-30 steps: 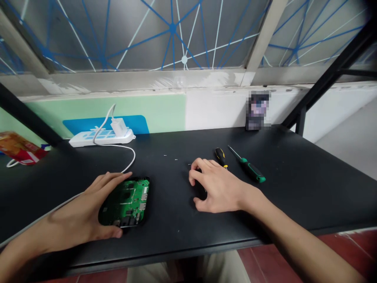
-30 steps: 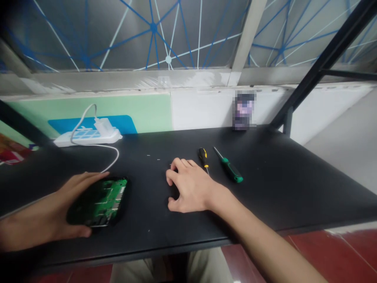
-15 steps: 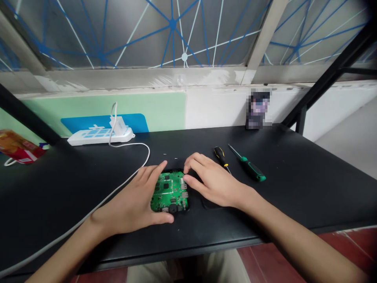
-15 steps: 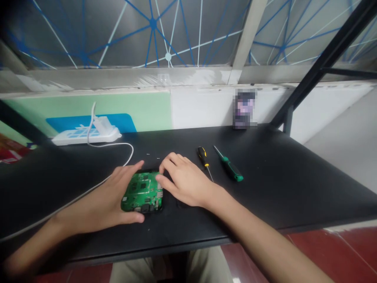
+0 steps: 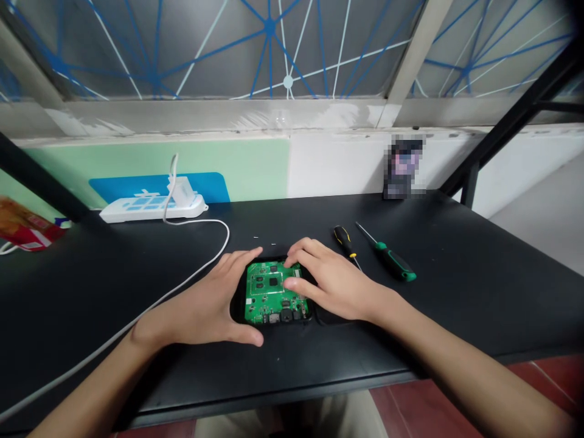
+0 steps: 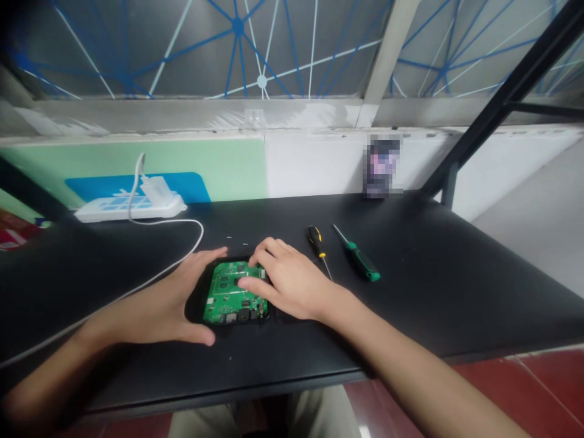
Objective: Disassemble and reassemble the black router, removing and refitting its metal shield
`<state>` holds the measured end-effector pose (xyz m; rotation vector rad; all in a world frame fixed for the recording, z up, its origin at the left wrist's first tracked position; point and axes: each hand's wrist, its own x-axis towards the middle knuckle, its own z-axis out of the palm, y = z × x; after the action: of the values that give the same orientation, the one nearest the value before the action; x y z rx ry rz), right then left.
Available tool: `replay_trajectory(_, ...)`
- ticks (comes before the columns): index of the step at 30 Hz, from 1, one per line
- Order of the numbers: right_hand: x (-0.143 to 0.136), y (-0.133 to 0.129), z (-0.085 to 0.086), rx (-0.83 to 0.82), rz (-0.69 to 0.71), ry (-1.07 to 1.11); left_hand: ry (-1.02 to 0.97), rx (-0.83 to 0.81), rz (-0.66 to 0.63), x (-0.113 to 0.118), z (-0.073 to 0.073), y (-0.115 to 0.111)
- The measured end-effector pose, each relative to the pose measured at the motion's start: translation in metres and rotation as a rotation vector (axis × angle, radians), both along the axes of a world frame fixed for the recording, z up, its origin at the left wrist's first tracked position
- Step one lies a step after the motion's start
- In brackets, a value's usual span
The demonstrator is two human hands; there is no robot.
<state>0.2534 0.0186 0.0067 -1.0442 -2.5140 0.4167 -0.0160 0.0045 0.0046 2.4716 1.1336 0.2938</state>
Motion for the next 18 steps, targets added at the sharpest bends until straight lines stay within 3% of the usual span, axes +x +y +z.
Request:
replay_trajectory(12,0.008,0.000,0.010,-0.116,-0.023,-0.053,-0.014,0.029,-0.005,0.001,-0.002,0.000)
replay_trajectory(18,0.019,-0.005,0.020,-0.156,0.045,-0.145,0.005,0.043,0.006,0.002,0.000,-0.001)
